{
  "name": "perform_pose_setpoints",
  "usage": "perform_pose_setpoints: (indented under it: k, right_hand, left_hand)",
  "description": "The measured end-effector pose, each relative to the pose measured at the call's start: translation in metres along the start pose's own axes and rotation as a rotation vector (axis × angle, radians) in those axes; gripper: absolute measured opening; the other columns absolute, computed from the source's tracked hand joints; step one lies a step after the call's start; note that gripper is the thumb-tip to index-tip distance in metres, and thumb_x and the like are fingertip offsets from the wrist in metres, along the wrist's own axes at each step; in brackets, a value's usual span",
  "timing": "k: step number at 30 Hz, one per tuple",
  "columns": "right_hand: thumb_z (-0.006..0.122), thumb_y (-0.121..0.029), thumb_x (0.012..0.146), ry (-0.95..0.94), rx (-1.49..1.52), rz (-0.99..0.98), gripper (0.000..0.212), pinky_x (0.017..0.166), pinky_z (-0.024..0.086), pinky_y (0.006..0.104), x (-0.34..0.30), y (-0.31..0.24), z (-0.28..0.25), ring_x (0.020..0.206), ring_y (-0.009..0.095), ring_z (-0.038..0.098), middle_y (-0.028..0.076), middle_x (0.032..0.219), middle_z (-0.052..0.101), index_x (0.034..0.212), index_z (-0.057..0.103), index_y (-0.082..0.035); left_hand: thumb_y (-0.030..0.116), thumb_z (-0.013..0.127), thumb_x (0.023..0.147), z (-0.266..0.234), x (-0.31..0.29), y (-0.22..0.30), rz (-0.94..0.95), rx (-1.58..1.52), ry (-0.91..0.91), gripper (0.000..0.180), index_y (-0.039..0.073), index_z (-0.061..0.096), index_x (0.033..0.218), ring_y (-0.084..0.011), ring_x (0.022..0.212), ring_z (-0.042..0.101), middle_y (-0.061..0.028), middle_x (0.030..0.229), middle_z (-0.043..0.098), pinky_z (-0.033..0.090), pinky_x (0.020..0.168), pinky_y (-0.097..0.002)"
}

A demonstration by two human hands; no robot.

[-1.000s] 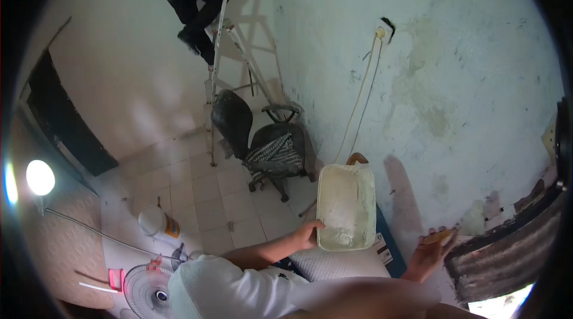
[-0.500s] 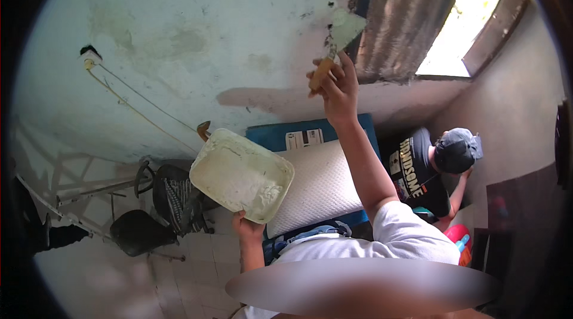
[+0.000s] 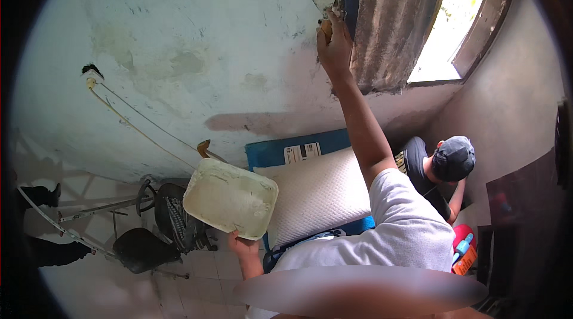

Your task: The person applies plaster or putty to a damaged wall using a putty knife.

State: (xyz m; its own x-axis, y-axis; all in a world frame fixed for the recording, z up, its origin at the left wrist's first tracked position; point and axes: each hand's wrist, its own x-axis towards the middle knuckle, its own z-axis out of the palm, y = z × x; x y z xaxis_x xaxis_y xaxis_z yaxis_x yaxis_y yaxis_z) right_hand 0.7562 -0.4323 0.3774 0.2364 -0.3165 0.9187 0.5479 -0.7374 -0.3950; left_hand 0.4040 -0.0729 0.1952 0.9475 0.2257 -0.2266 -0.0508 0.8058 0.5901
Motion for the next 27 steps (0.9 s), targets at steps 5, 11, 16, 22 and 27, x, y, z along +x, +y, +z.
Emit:
perform_pose_setpoints:
  k: [5, 11, 16, 22, 27]
  right_hand:
    - [0.064, 0.000, 0.079, 0.018, -0.021, -0.002, 0.047, 0.078, 0.053, 0.0438, 0.019, 0.014, 0.016, 0.091, 0.037, 0.060, 0.018, 0.099, 0.060, 0.125, 0.056, -0.004]
    - [0.064, -0.002, 0.081, 0.036, -0.034, 0.027, 0.044, 0.084, 0.051, 0.0457, 0.029, 0.005, 0.021, 0.098, 0.039, 0.059, 0.019, 0.102, 0.060, 0.124, 0.056, -0.004]
    - [0.064, -0.004, 0.082, 0.075, -0.059, -0.007, 0.045, 0.084, 0.051, 0.0460, 0.036, 0.004, 0.024, 0.099, 0.040, 0.059, 0.020, 0.104, 0.060, 0.126, 0.055, -0.004]
    - [0.062, -0.005, 0.083, 0.005, -0.126, -0.014, 0.048, 0.083, 0.051, 0.0458, 0.037, -0.006, 0.025, 0.097, 0.039, 0.060, 0.020, 0.106, 0.061, 0.130, 0.053, -0.003]
    - [0.060, -0.005, 0.083, -0.006, -0.052, 0.008, 0.049, 0.081, 0.051, 0.0456, 0.029, -0.016, 0.037, 0.095, 0.038, 0.061, 0.020, 0.104, 0.061, 0.131, 0.052, -0.002]
  left_hand:
    - [0.022, 0.064, 0.070, 0.004, 0.005, -0.005, -0.053, -0.031, -0.047, 0.080, 0.009, 0.036, 0.143, -0.0372, 0.126, 0.048, -0.0156, 0.137, 0.047, 0.044, 0.100, -0.0578]
    - [0.022, 0.063, 0.072, -0.013, 0.013, -0.007, -0.049, -0.052, -0.045, 0.074, 0.009, 0.040, 0.141, -0.0349, 0.124, 0.050, -0.0124, 0.135, 0.051, 0.044, 0.102, -0.0539]
    - [0.021, 0.063, 0.072, -0.004, 0.016, -0.006, -0.078, -0.061, -0.106, 0.075, 0.009, 0.039, 0.142, -0.0352, 0.125, 0.050, -0.0125, 0.137, 0.050, 0.044, 0.103, -0.0536]
    - [0.026, 0.062, 0.069, -0.006, 0.023, -0.009, -0.066, -0.069, -0.073, 0.084, 0.009, 0.032, 0.146, -0.0423, 0.124, 0.047, -0.0173, 0.139, 0.045, 0.047, 0.089, -0.0675]
    - [0.027, 0.062, 0.069, -0.008, 0.021, -0.004, -0.072, -0.046, -0.104, 0.084, 0.009, 0.033, 0.146, -0.0423, 0.127, 0.045, -0.0171, 0.139, 0.045, 0.045, 0.091, -0.0678]
